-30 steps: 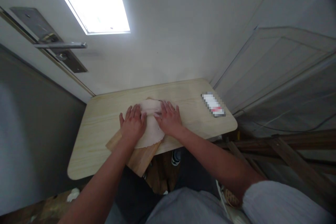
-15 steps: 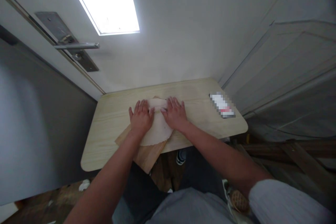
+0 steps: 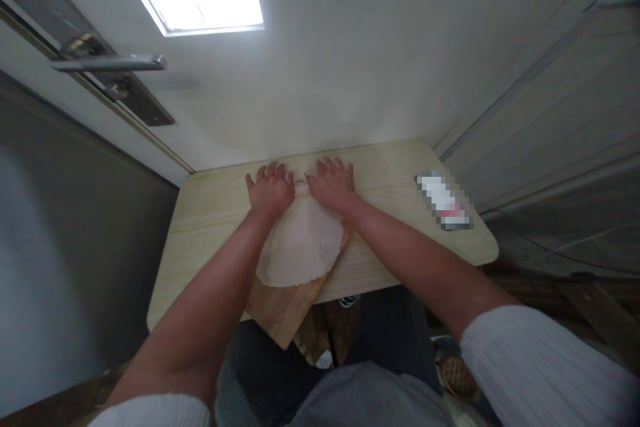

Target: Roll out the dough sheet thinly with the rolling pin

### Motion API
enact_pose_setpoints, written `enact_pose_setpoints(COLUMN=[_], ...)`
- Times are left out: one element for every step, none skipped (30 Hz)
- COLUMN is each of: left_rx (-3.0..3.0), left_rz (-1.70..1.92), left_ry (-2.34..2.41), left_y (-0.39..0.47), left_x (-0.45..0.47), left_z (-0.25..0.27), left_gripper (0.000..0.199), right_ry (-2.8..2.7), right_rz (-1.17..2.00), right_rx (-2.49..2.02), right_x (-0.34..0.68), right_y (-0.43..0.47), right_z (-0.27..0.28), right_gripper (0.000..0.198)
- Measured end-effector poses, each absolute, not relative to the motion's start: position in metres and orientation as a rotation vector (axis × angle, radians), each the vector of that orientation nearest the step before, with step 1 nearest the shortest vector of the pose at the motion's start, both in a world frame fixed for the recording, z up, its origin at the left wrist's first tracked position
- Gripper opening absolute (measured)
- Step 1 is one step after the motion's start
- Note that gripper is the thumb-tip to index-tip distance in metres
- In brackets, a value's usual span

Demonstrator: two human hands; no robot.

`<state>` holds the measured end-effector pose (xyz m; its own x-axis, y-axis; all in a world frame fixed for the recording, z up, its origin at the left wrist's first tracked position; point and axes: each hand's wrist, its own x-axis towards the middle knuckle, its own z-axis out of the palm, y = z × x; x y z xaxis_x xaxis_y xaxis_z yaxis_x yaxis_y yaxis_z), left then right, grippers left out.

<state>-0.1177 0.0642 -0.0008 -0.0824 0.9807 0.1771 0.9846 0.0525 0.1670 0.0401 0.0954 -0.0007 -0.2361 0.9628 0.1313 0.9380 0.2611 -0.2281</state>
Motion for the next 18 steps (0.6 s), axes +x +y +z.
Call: enact_pose_setpoints(left_rx=[-2.119,-2.118,-2.118,-2.116,-2.114,-2.113,-2.112,-2.112,-2.113,-2.115,-2.120,-2.124,-2.130,-2.136,-2.141,-2.145,-2.146,-2.151], left_rz=[-0.380,-0.378,-0.375,-0.374,-0.374,-0.377,-0.383,-0.388,-0.393,-0.397,-0.400,-0.403,-0.405,-0.407,-0.410,-0.410,-0.411,-0.407], left_ry=[-2.274,-2.278,-2.280,-2.281,-2.280,-2.276,-2.268,-2.260,-2.251,-2.240,-2.229,-2.219,-2.211,-2.205,-2.202,-2.203,-2.206,-2.204], left_y=[0.067,0.068,0.069,0.069,0.067,0.065,0.061,0.057,0.052,0.046,0.039,0.032,0.024,0.016,0.008,-0.002,-0.011,-0.022], left_x=[-0.118,-0.119,-0.119,-0.119,-0.118,-0.118,-0.117,-0.116,-0.115,-0.114,-0.113,-0.111,-0.110,-0.108,-0.107,-0.105,-0.104,-0.102], left_z=[-0.001,-0.001,-0.002,-0.002,-0.002,-0.001,-0.001,0.000,0.000,0.001,0.001,0.001,0.001,0.001,0.001,0.001,0.001,0.001], left_gripper=[0.055,0.055,0.054,0.054,0.054,0.054,0.054,0.054,0.055,0.055,0.056,0.056,0.057,0.057,0.058,0.058,0.058,0.058], right_ry=[-2.291,-2.294,-2.297,-2.300,-2.300,-2.298,-2.295,-2.291,-2.287,-2.284,-2.277,-2.270,-2.264,-2.258,-2.259,-2.261,-2.262,-2.268], right_rz=[0.157,0.166,0.171,0.171,0.167,0.162,0.159,0.156,0.154,0.150,0.145,0.140,0.139,0.139,0.142,0.144,0.142,0.140], right_rx=[-1.774,-1.782,-1.787,-1.788,-1.786,-1.784,-1.782,-1.780,-1.777,-1.773,-1.766,-1.757,-1.745,-1.734,-1.720,-1.704,-1.692,-1.678], right_x=[0.039,0.039,0.039,0.038,0.039,0.039,0.039,0.040,0.041,0.042,0.044,0.045,0.047,0.049,0.051,0.054,0.056,0.059], right_y=[0.098,0.100,0.101,0.100,0.099,0.097,0.094,0.089,0.084,0.079,0.072,0.065,0.057,0.049,0.041,0.032,0.022,0.012], right_z=[-0.001,-0.001,-0.001,-0.001,-0.001,-0.001,-0.001,-0.001,-0.001,-0.001,-0.002,-0.003,-0.003,-0.005,-0.006,-0.007,-0.007,-0.008], right_gripper=[0.062,0.062,0.061,0.061,0.061,0.061,0.060,0.060,0.060,0.060,0.060,0.060,0.061,0.062,0.062,0.063,0.063,0.063])
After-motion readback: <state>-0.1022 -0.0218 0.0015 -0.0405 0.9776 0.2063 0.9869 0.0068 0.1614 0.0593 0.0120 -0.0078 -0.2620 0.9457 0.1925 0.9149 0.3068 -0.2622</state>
